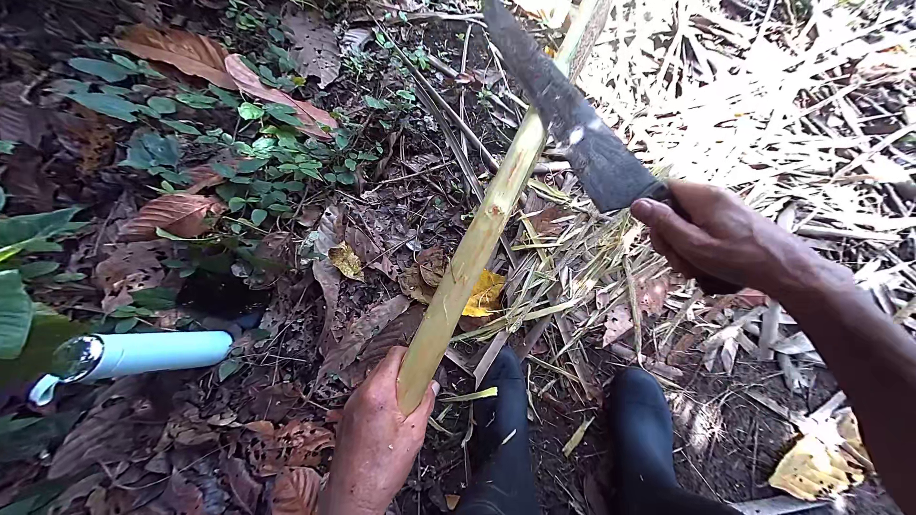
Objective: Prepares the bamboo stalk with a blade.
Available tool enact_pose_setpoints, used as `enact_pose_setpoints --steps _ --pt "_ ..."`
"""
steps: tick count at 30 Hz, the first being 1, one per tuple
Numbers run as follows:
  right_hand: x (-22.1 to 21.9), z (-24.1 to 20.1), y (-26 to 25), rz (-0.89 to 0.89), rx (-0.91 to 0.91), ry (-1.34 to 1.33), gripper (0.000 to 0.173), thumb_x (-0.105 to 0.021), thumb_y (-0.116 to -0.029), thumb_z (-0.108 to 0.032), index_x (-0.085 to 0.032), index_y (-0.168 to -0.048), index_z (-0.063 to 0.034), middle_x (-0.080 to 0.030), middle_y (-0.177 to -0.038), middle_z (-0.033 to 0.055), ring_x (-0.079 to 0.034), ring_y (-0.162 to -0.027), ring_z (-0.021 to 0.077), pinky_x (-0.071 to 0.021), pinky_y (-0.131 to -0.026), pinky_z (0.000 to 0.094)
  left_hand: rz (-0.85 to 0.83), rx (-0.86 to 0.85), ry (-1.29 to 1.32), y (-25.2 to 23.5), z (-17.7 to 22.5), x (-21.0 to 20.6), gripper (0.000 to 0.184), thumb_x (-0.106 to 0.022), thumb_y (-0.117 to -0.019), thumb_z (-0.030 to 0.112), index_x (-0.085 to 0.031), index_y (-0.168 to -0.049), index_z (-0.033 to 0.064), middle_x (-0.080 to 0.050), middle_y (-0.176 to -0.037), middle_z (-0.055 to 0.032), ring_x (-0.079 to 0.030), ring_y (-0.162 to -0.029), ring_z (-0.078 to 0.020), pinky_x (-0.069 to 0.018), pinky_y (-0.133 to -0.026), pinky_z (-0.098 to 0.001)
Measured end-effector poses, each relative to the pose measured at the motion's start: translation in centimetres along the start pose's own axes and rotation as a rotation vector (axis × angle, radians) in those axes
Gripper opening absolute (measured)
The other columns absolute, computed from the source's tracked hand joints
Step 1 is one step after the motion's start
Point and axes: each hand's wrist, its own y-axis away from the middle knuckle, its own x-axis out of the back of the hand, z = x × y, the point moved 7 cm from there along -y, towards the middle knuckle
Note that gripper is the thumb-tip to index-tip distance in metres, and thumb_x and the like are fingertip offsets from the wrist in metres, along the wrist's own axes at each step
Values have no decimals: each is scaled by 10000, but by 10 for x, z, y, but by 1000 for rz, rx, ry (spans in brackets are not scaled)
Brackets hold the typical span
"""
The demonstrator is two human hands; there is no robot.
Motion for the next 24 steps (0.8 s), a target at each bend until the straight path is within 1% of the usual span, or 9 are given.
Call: enact_pose_setpoints --steps 3,7,13,16,17,18,20,22,24 --pt "-1 -4 10 -104 -16 36 432 -474 -1028 -617 -619 -1041 -210 -580 -581 5 -550 -396 155 -499 -342 366 1 -3 -3 1 1 -2 434 -753 -783 283 -670 -1167 100 -694 -893 -45 -674 -763 -183 -564 -671 -447" --pt "-20 -12 20 -142 127 126 383 -479 -1028 -589 -632 -1030 -238 -564 -587 -56 -534 -416 93 -477 -348 316 -2 6 3 1 1 -1 434 -749 -781 290 -669 -1171 118 -697 -910 -23 -678 -777 -158 -572 -683 -424" --pt "-24 -31 13 -259 -15 -79 376 -497 -1035 -531 -647 -1048 -187 -568 -569 7 -528 -390 138 -472 -347 299 6 -7 1 1 2 -2 437 -752 -775 299 -670 -1160 109 -691 -893 -34 -671 -763 -171 -566 -671 -430" --pt "-3 -31 18 -67 11 -18 325 -521 -1036 -484 -660 -1042 -190 -584 -585 1 -543 -412 139 -475 -356 322 15 -10 -8 1 1 -1 438 -743 -772 303 -673 -1158 107 -693 -878 -29 -670 -746 -166 -566 -660 -426" --pt "7 -35 24 60 44 84 291 -524 -1038 -456 -653 -1090 -200 -613 -631 -9 -574 -449 133 -505 -389 341 16 -8 -5 1 1 -1 436 -741 -773 299 -673 -1159 106 -693 -880 -33 -670 -744 -168 -567 -660 -427" --pt "16 -41 34 180 100 207 306 -524 -1025 -417 -650 -1210 -208 -647 -702 -10 -607 -505 132 -531 -440 371 12 -6 1 0 1 0 437 -743 -780 292 -674 -1165 99 -695 -885 -43 -674 -750 -176 -568 -667 -434" --pt "20 -59 55 303 229 396 492 -534 -984 -308 -566 -1462 -195 -710 -918 62 -646 -653 181 -544 -562 432 7 -5 5 0 2 0 436 -744 -784 280 -675 -1171 90 -702 -896 -56 -680 -760 -187 -572 -679 -443" --pt "10 -68 67 326 307 524 541 -560 -962 -265 -543 -1500 -210 -682 -1011 114 -652 -696 240 -542 -558 455 9 -11 1 0 3 0 435 -743 -783 277 -674 -1169 90 -702 -893 -56 -680 -756 -194 -571 -675 -447" --pt "-2 -64 70 310 341 625 588 -616 -929 -252 -532 -1511 -246 -613 -1028 147 -613 -643 292 -489 -477 477 3 -4 -2 2 4 -2 422 -745 -786 271 -671 -1166 104 -699 -902 -56 -679 -758 -206 -567 -668 -472"
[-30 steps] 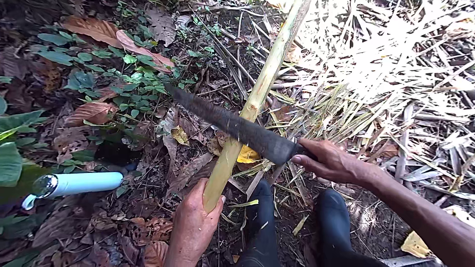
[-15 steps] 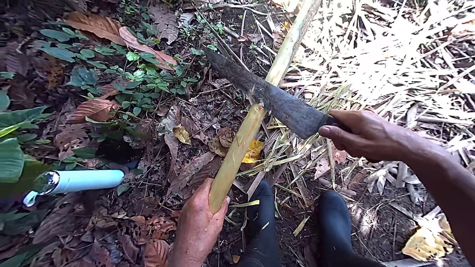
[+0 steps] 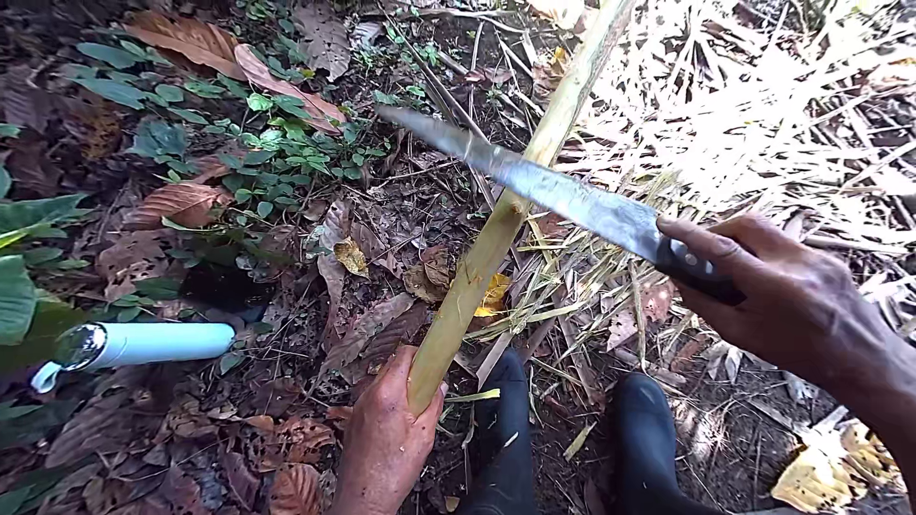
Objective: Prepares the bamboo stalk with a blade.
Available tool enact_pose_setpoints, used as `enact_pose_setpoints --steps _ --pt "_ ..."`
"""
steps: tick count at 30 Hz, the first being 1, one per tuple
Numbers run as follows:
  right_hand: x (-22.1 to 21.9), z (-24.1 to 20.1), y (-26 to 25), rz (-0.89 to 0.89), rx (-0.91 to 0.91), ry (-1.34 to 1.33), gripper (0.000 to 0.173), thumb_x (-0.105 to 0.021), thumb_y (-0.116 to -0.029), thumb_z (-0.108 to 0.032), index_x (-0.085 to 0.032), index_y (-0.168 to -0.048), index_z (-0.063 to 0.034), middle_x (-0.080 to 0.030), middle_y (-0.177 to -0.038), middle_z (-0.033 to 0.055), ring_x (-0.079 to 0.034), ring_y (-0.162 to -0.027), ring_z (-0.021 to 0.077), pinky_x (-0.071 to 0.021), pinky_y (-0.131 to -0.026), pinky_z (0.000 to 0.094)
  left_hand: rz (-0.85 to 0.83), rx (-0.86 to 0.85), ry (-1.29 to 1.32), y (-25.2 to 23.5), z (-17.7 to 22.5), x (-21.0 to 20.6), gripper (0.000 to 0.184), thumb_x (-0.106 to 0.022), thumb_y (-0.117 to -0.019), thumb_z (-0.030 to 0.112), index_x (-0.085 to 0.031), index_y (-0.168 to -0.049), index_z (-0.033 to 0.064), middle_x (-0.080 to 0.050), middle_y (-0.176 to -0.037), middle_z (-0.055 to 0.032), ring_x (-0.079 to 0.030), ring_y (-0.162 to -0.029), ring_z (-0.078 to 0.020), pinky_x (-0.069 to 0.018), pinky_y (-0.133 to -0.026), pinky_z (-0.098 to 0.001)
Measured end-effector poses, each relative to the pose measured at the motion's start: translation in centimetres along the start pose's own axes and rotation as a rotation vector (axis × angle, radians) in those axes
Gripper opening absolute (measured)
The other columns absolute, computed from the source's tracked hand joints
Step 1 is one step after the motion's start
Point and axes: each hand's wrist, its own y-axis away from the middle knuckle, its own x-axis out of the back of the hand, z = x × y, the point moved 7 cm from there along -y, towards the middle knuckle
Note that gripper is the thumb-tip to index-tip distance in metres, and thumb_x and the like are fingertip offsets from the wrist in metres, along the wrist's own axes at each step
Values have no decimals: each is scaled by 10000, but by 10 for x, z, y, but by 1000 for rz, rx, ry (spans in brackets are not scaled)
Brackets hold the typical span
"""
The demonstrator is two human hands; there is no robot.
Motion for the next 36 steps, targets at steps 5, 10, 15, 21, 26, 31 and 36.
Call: enact_pose_setpoints --steps 5,10,15,21,26,31,36 --pt "-14 -1 10 -51 70 111 549 -514 -1006 -503 -617 -1287 -44 -655 -861 125 -617 -541 281 -469 -421 457 -13 7 3 4 3 -5 429 -752 -789 263 -676 -1174 87 -702 -912 -76 -683 -763 -231 -565 -661 -490" --pt "-10 24 -1 -168 37 110 466 -423 -1029 -474 -624 -1136 -67 -598 -692 64 -594 -479 275 -452 -385 473 -12 4 -4 3 3 -4 424 -746 -783 276 -676 -1159 93 -693 -896 -63 -673 -743 -222 -558 -640 -481" --pt "-9 31 -7 -147 -37 52 464 -374 -1041 -494 -606 -1095 -97 -520 -598 8 -548 -458 220 -428 -386 441 -18 18 4 2 3 -4 423 -755 -792 257 -672 -1174 96 -696 -911 -81 -678 -753 -239 -557 -649 -502" --pt "-34 44 -1 -98 -57 59 527 -403 -1048 -531 -634 -1186 -78 -604 -703 68 -601 -508 272 -465 -416 479 -28 15 -1 1 2 -4 419 -761 -792 250 -671 -1169 91 -697 -907 -76 -678 -764 -242 -556 -659 -510" --pt "-42 68 -14 -28 -217 -83 454 -387 -1083 -454 -599 -1110 -54 -531 -593 73 -549 -459 261 -444 -410 480 -42 11 6 1 2 -3 416 -758 -792 238 -668 -1164 77 -692 -905 -92 -673 -759 -249 -549 -668 -520" --pt "-56 42 -29 -44 -8 -20 494 -517 -1034 -450 -644 -1218 -9 -687 -832 146 -664 -572 325 -531 -475 524 -45 23 23 -2 1 1 435 -766 -801 212 -659 -1189 47 -699 -921 -130 -683 -787 -284 -547 -696 -549" --pt "-52 82 -42 58 -116 -98 438 -440 -1084 -417 -605 -1119 -13 -565 -643 100 -584 -520 276 -483 -471 480 -54 8 29 -3 1 -1 433 -768 -806 223 -655 -1187 51 -697 -926 -137 -686 -796 -300 -547 -697 -568"
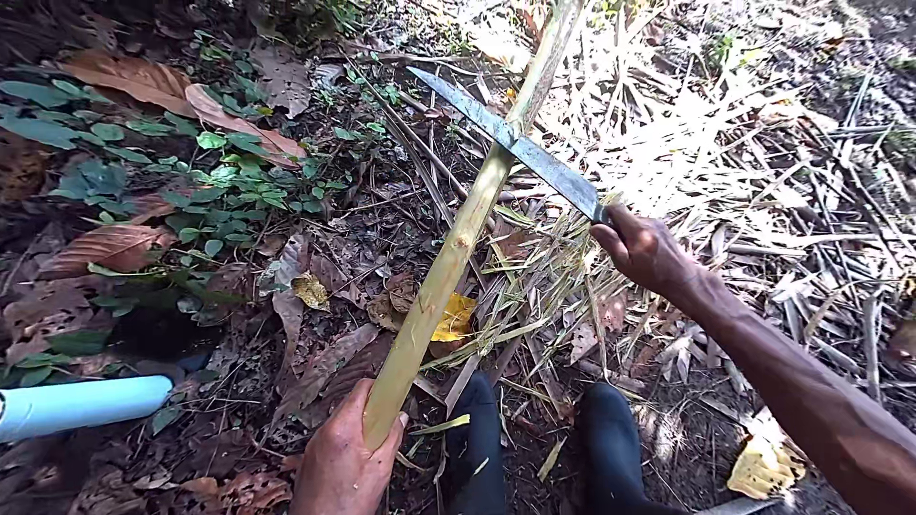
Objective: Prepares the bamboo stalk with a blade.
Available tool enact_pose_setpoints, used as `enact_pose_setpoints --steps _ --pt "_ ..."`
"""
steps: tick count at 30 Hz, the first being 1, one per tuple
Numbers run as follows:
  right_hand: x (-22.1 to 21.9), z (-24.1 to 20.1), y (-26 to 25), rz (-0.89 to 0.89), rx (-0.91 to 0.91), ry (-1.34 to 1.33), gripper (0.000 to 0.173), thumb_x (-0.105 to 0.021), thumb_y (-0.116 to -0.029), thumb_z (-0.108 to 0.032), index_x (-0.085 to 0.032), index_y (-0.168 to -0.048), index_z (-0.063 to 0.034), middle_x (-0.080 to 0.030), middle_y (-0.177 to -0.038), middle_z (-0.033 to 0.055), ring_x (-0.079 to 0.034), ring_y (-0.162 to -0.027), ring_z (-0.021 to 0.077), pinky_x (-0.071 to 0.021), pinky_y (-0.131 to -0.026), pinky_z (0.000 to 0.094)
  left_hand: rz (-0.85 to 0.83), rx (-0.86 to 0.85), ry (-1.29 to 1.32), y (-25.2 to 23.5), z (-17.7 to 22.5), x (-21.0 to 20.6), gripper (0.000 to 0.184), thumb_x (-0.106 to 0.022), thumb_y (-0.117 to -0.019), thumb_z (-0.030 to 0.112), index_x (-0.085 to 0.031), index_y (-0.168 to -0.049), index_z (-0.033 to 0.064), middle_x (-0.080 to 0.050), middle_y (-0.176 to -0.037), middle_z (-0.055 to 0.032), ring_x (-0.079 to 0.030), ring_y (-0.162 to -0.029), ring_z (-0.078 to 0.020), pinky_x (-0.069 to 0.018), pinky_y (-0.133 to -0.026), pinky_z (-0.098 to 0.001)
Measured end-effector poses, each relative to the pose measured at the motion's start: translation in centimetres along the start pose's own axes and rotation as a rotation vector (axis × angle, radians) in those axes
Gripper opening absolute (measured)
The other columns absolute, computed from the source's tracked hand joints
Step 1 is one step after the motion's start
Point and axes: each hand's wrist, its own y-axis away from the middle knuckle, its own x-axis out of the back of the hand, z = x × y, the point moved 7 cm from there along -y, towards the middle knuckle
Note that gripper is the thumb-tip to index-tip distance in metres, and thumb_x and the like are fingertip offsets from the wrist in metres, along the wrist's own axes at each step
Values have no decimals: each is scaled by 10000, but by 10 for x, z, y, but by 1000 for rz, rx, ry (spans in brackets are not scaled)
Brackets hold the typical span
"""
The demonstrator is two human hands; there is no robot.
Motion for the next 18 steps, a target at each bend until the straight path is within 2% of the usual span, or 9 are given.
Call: enact_pose_setpoints --steps 2,4,6,8,10,13,15,17,18 --pt "-1 -18 8 -16 48 36 439 -463 -1076 -396 -607 -1180 5 -616 -697 111 -613 -534 282 -513 -474 484 -4 -6 6 1 0 1 433 -766 -807 213 -656 -1190 43 -699 -937 -148 -687 -804 -309 -544 -706 -575" --pt "-1 -31 10 -58 137 127 474 -538 -1028 -416 -629 -1231 3 -683 -820 141 -661 -564 308 -541 -484 502 -9 -16 11 1 1 1 442 -768 -806 200 -652 -1195 24 -698 -946 -172 -689 -815 -328 -544 -717 -584" --pt "3 -21 0 -80 176 156 482 -566 -1015 -432 -647 -1236 -11 -693 -867 157 -670 -581 327 -542 -487 516 -28 -18 15 0 2 1 453 -774 -813 191 -642 -1206 7 -697 -955 -193 -690 -831 -355 -542 -728 -599" --pt "17 18 -21 -108 8 107 431 -475 -1076 -415 -618 -1162 -18 -651 -779 160 -661 -633 362 -533 -563 565 -44 -20 17 1 1 -1 452 -768 -823 190 -636 -1211 1 -693 -956 -201 -686 -831 -366 -537 -727 -608" --pt "38 56 -40 -52 -131 92 492 -373 -1105 -442 -589 -1068 -1 -584 -705 158 -625 -628 356 -508 -590 568 -44 -35 19 3 2 -3 443 -769 -819 193 -640 -1193 -6 -692 -945 -205 -685 -817 -371 -536 -715 -611" --pt "47 55 -32 -83 -128 75 478 -355 -1097 -467 -581 -1033 -50 -534 -657 83 -574 -568 272 -482 -535 506 -66 -40 15 2 5 -4 444 -771 -833 188 -634 -1196 -27 -687 -960 -228 -682 -840 -394 -532 -738 -618" --pt "36 26 -21 -160 -24 100 433 -401 -1078 -464 -599 -1113 -80 -570 -658 58 -596 -548 249 -498 -499 485 -68 -30 24 3 4 -4 450 -767 -838 185 -629 -1207 -32 -687 -979 -238 -682 -857 -401 -529 -752 -622" --pt "29 11 -19 -197 59 145 455 -465 -1061 -463 -622 -1242 -76 -635 -734 88 -639 -592 279 -529 -525 508 -63 -26 31 2 3 -2 447 -767 -836 177 -628 -1206 -32 -690 -975 -238 -684 -842 -394 -530 -742 -618" --pt "32 16 -25 -196 37 146 458 -466 -1069 -456 -622 -1239 -61 -645 -746 121 -651 -616 318 -531 -552 540 -66 -28 29 2 2 -1 450 -763 -837 174 -625 -1212 -32 -689 -974 -236 -683 -838 -392 -530 -741 -620"
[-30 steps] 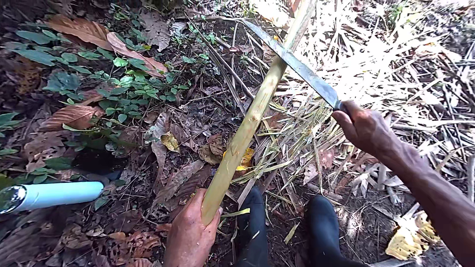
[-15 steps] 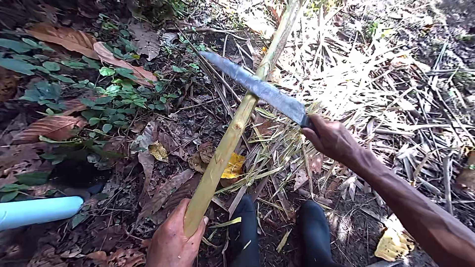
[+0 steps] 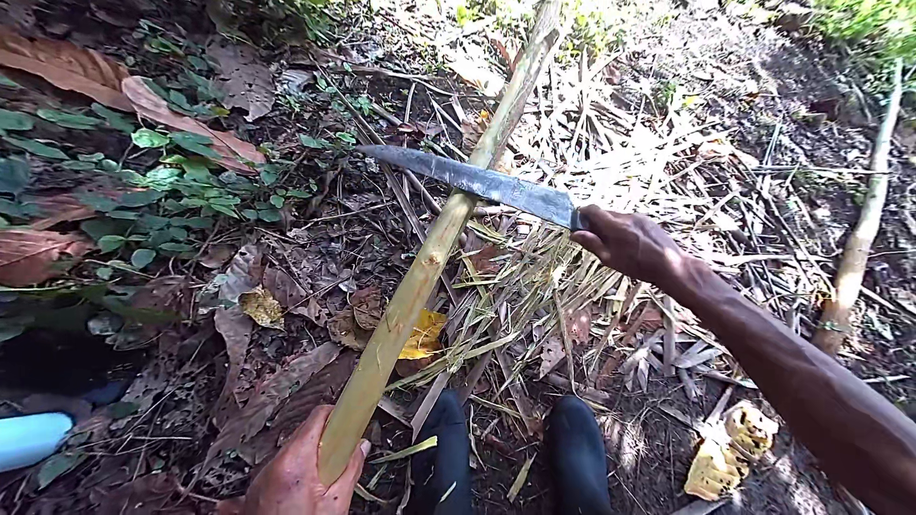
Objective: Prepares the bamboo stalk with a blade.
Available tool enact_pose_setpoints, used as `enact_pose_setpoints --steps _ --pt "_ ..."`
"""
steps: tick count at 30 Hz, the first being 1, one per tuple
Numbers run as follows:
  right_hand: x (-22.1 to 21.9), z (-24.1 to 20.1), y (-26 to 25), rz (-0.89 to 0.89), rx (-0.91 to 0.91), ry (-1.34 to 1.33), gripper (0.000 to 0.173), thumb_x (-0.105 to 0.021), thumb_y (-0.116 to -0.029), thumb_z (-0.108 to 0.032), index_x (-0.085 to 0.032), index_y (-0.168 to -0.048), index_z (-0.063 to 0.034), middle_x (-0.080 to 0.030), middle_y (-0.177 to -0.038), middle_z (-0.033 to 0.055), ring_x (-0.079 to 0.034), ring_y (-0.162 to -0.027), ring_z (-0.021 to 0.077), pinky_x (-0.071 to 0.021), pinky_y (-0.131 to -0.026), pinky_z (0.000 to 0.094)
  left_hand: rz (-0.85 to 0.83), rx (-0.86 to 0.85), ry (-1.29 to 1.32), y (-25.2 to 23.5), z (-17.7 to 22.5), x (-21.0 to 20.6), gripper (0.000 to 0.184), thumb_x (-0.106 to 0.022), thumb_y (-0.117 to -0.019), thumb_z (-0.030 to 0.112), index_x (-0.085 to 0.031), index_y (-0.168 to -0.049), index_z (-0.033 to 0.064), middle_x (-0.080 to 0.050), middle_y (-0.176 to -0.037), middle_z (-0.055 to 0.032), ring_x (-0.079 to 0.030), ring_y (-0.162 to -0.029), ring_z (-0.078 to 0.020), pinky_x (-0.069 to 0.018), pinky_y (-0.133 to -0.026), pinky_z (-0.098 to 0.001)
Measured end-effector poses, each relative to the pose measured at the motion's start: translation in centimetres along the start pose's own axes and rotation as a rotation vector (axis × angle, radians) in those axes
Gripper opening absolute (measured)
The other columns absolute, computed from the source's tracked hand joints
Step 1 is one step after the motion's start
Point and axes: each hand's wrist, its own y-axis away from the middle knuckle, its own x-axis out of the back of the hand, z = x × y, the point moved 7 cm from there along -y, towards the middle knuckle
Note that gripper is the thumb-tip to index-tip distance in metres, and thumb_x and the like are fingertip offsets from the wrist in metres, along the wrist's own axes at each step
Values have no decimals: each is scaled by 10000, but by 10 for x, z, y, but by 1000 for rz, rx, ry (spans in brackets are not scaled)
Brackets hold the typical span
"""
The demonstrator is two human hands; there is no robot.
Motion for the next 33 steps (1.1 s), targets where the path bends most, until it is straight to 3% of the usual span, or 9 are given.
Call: enact_pose_setpoints --steps 5,9,12,16,18,21,24,29,33 --pt "38 89 -28 97 -368 37 603 -312 -1093 -528 -590 -1087 7 -627 -817 228 -662 -785 455 -503 -692 655 3 -25 -16 0 2 -1 448 -770 -832 185 -630 -1196 -35 -688 -967 -238 -683 -838 -402 -530 -736 -624" --pt "21 46 -20 125 -176 57 504 -370 -1092 -482 -593 -1114 -31 -598 -707 150 -637 -634 367 -506 -580 577 4 -17 -13 1 1 -2 454 -765 -832 182 -628 -1206 -38 -690 -978 -238 -682 -850 -402 -527 -752 -625" --pt "17 43 -33 145 -129 110 533 -392 -1086 -495 -598 -1191 -15 -650 -782 213 -676 -703 448 -525 -608 632 8 -24 -13 0 2 0 447 -761 -837 181 -628 -1206 -32 -686 -975 -238 -681 -846 -393 -529 -749 -619" --pt "38 99 -41 295 -665 -162 624 -346 -1105 -475 -604 -1177 89 -652 -1087 319 -652 -1057 474 -479 -919 651 7 -41 -11 0 3 -3 448 -763 -828 186 -632 -1195 -35 -688 -961 -228 -682 -835 -387 -533 -732 -611" --pt "28 103 -24 381 -764 -302 634 -298 -1104 -504 -602 -1114 52 -624 -951 246 -644 -869 386 -490 -795 592 17 -31 -15 -1 2 -2 438 -762 -824 191 -639 -1188 -19 -689 -954 -210 -681 -823 -371 -532 -720 -601" --pt "2 68 10 266 -553 -352 555 -314 -1111 -473 -617 -1226 -23 -600 -807 182 -604 -679 338 -504 -668 576 18 -4 -4 1 -1 0 444 -763 -826 192 -636 -1205 0 -691 -973 -200 -685 -832 -350 -536 -732 -600" --pt "-8 20 42 176 -191 -220 417 -404 -1097 -450 -604 -1252 -119 -535 -644 75 -504 -464 230 -436 -420 455 21 14 -3 1 -2 2 446 -766 -823 189 -636 -1208 6 -695 -972 -190 -686 -830 -347 -539 -729 -594" --pt "41 -29 29 13 40 12 441 -427 -1073 -460 -652 -1202 -103 -580 -630 49 -583 -503 238 -477 -453 472 26 -7 -5 1 0 -1 439 -772 -816 191 -638 -1191 5 -691 -949 -189 -682 -808 -345 -539 -712 -590" --pt "60 4 10 -72 -143 71 450 -364 -1091 -481 -592 -1059 -95 -525 -632 67 -572 -549 279 -451 -499 518 25 -23 -15 3 2 -5 430 -772 -814 193 -642 -1176 3 -690 -934 -197 -682 -801 -374 -532 -700 -614"
